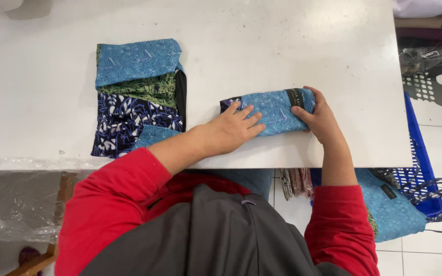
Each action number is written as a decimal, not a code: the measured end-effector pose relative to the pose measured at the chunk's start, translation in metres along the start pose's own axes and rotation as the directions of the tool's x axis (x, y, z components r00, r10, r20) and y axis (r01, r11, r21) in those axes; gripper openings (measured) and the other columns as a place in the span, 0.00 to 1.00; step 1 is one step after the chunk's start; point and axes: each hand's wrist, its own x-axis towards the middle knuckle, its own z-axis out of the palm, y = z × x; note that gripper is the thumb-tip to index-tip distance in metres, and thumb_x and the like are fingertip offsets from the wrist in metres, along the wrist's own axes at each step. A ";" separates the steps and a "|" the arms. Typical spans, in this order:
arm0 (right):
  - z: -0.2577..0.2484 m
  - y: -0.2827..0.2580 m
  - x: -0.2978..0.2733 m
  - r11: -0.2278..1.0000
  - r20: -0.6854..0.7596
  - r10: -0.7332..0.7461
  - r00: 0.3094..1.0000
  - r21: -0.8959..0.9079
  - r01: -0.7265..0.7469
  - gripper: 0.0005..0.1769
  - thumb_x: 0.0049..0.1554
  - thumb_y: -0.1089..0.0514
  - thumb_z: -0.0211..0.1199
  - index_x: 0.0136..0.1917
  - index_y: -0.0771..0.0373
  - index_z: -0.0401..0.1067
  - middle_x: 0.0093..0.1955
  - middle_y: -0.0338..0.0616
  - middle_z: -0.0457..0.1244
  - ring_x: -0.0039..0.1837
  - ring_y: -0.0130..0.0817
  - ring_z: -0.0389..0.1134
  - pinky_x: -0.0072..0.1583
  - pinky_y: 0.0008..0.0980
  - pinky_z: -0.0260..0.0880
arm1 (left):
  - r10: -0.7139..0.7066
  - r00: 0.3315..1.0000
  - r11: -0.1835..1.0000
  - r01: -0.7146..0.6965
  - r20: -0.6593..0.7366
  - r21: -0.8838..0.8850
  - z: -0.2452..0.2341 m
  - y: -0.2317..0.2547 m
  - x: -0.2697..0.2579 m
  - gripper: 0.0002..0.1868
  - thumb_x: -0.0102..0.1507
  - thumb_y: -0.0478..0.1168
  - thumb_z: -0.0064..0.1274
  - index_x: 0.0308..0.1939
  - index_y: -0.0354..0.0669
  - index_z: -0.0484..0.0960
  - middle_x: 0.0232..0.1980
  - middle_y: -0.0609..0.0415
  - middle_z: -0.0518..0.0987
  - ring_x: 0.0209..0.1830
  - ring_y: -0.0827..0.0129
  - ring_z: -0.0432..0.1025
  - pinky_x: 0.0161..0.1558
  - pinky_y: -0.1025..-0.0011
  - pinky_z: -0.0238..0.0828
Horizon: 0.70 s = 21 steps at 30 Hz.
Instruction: The person folds several patterned fabric items on a white table, aligning edges and smoothing creases. After folding, the person places the items into a clear plastic bag and sets the bag aside.
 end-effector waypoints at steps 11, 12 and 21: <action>0.013 0.014 -0.009 0.830 -0.310 -0.496 0.811 -0.444 0.338 0.38 0.66 0.50 0.69 0.80 0.61 0.54 0.71 0.61 0.59 0.72 0.52 0.60 0.72 0.52 0.61 | 0.112 0.979 0.968 -0.069 -0.171 0.242 0.048 -0.024 -0.019 0.28 0.65 0.38 0.42 0.71 0.43 0.73 0.77 0.44 0.65 0.79 0.48 0.55 0.77 0.45 0.41; 0.022 0.015 -0.012 0.650 -0.293 -0.734 0.613 -0.565 0.508 0.34 0.72 0.51 0.66 0.81 0.61 0.52 0.79 0.60 0.55 0.81 0.55 0.55 0.82 0.57 0.55 | 0.102 0.979 0.968 -0.057 -0.178 0.246 0.051 -0.023 -0.018 0.28 0.65 0.38 0.42 0.71 0.43 0.73 0.77 0.44 0.65 0.79 0.48 0.55 0.77 0.45 0.42; 0.070 0.014 0.011 0.461 0.257 -0.546 0.797 -0.703 0.542 0.37 0.61 0.37 0.56 0.81 0.42 0.57 0.87 0.49 0.40 0.86 0.57 0.31 0.77 0.70 0.20 | -0.157 0.958 0.985 0.134 -0.240 -0.109 0.015 0.025 -0.050 0.32 0.63 0.47 0.56 0.70 0.40 0.71 0.79 0.40 0.60 0.80 0.51 0.53 0.73 0.37 0.45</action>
